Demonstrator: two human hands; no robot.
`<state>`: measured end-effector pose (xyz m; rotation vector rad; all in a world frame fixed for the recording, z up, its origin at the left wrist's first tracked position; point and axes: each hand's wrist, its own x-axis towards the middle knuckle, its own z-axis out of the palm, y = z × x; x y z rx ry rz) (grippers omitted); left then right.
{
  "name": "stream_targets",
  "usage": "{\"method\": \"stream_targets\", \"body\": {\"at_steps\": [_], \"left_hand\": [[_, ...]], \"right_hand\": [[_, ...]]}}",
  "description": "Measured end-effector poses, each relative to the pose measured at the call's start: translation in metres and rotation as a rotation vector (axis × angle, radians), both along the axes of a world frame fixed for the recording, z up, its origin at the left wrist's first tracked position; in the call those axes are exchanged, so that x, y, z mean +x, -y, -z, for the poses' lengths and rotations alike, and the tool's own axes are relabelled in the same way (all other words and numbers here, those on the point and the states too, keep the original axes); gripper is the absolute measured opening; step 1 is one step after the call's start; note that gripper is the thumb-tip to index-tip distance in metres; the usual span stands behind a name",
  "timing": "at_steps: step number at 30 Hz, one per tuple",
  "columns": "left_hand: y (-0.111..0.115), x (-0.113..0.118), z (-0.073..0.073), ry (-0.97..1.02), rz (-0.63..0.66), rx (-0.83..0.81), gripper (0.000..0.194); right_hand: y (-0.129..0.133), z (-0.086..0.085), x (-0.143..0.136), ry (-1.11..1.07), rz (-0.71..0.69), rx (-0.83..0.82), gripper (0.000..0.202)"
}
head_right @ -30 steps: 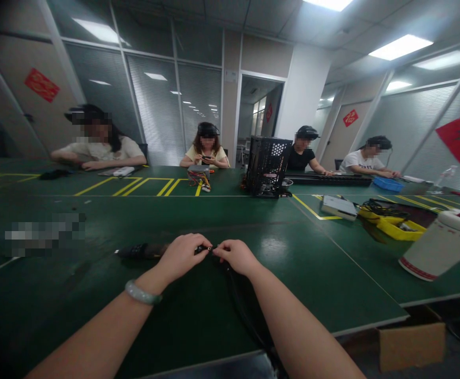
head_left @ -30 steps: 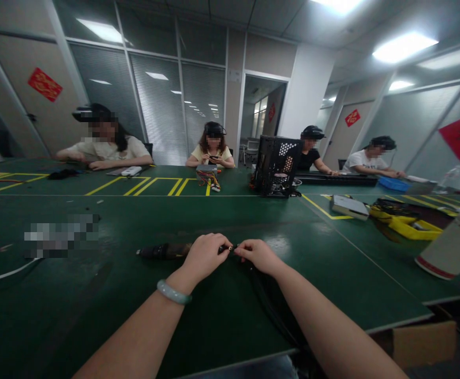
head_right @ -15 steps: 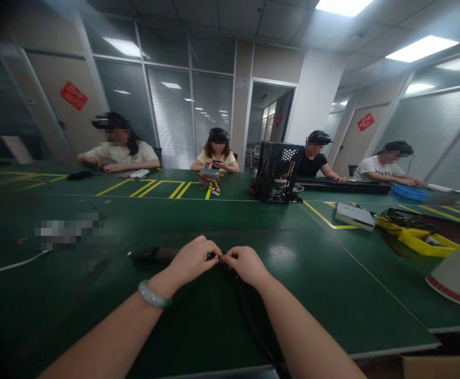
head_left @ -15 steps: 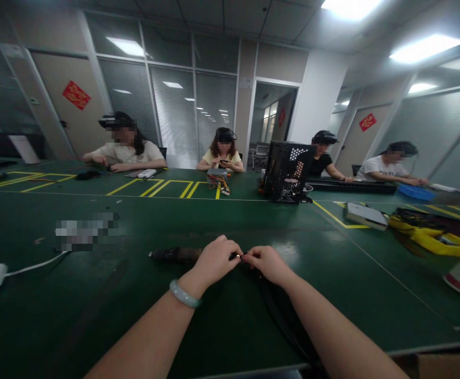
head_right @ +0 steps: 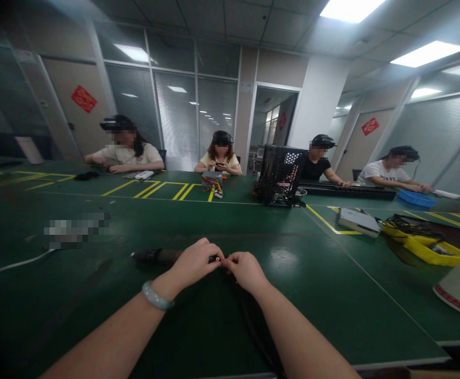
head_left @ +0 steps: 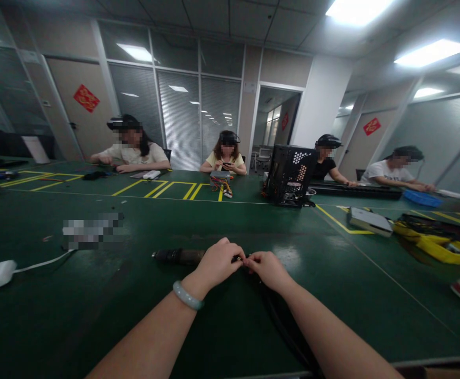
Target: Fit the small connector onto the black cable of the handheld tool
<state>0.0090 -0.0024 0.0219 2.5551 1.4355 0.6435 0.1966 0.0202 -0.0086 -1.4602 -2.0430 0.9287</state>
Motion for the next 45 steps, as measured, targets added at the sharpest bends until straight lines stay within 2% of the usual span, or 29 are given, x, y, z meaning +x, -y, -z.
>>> {"method": "stream_targets", "body": {"at_steps": [6, 18, 32, 37, 45], "left_hand": [[0.002, 0.001, -0.004, -0.006, -0.05, -0.021, 0.014], [-0.001, 0.0, 0.0, -0.018, -0.034, 0.0, 0.014], [-0.003, -0.003, 0.002, 0.06, -0.023, -0.001, 0.016], [-0.003, -0.002, 0.003, 0.043, -0.025, 0.013, 0.01], [-0.004, -0.003, 0.005, 0.046, -0.026, 0.015, 0.015]], "right_hand": [[-0.004, 0.0, 0.006, -0.03, -0.051, -0.039, 0.034], [-0.006, 0.002, 0.01, -0.05, -0.041, -0.078, 0.027], [-0.007, 0.002, 0.013, -0.043, -0.042, -0.05, 0.027], [-0.007, 0.002, 0.013, -0.064, -0.041, -0.064, 0.027], [-0.01, 0.005, 0.012, -0.066, -0.039, -0.045, 0.028]]}}
